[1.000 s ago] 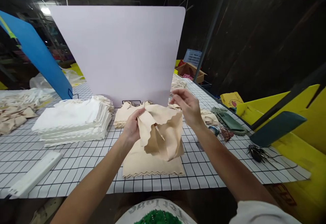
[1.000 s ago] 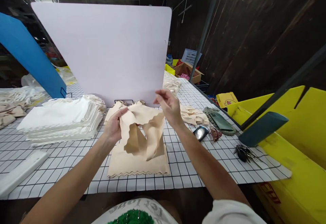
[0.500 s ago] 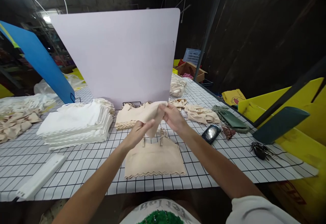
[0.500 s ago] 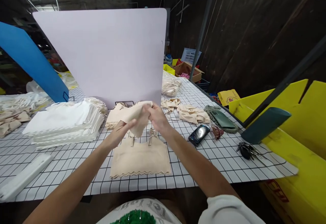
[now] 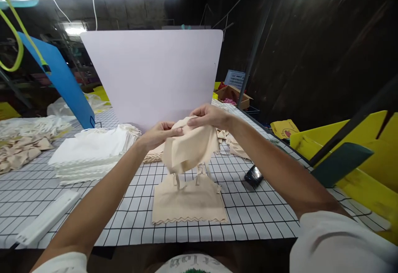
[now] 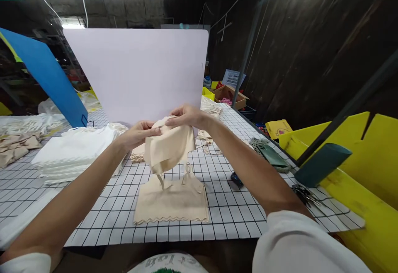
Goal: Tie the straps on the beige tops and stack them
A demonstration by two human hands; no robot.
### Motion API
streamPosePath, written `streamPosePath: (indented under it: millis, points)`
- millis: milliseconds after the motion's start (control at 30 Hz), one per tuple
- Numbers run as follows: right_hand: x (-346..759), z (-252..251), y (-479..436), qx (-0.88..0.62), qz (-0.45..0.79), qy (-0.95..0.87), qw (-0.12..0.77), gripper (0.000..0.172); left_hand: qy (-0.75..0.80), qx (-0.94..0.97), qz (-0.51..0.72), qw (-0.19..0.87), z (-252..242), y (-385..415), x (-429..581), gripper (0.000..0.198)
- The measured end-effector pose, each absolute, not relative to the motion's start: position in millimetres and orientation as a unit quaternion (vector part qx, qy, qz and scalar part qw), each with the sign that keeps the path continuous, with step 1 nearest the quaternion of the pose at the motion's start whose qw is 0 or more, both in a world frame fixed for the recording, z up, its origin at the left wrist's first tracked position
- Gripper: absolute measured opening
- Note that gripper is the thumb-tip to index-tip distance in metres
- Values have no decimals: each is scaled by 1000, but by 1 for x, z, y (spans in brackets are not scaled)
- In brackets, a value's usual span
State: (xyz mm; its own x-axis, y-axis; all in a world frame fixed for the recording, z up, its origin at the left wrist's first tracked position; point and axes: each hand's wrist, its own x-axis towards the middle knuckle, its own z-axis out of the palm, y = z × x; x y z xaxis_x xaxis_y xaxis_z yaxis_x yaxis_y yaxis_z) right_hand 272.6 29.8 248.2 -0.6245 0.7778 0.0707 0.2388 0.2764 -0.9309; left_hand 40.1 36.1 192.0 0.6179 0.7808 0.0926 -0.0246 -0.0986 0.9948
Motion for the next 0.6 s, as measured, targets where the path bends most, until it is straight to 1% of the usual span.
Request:
streamPosePath:
  millis: [67, 200, 367, 433, 533, 600]
  points:
    - [288, 251, 35, -349, 496, -742, 285, 38, 303, 633, 360, 615, 196, 34, 30, 39]
    - [314, 245, 41, -382, 490, -721, 309, 42, 304, 617, 406, 601, 203, 34, 11, 39]
    - [331, 236, 43, -366, 472, -707, 379, 46, 356, 650, 353, 571, 206, 32, -7, 41]
    - [335, 235, 41, -363, 467, -718, 366, 45, 352, 656, 363, 561, 207, 31, -14, 40]
    - [341, 235, 43, -368, 436, -752, 330, 44, 319, 668, 417, 527, 211, 34, -22, 41]
    - [345, 233, 50, -365, 402, -766, 345, 44, 319, 699, 421, 482, 215, 41, -26, 43]
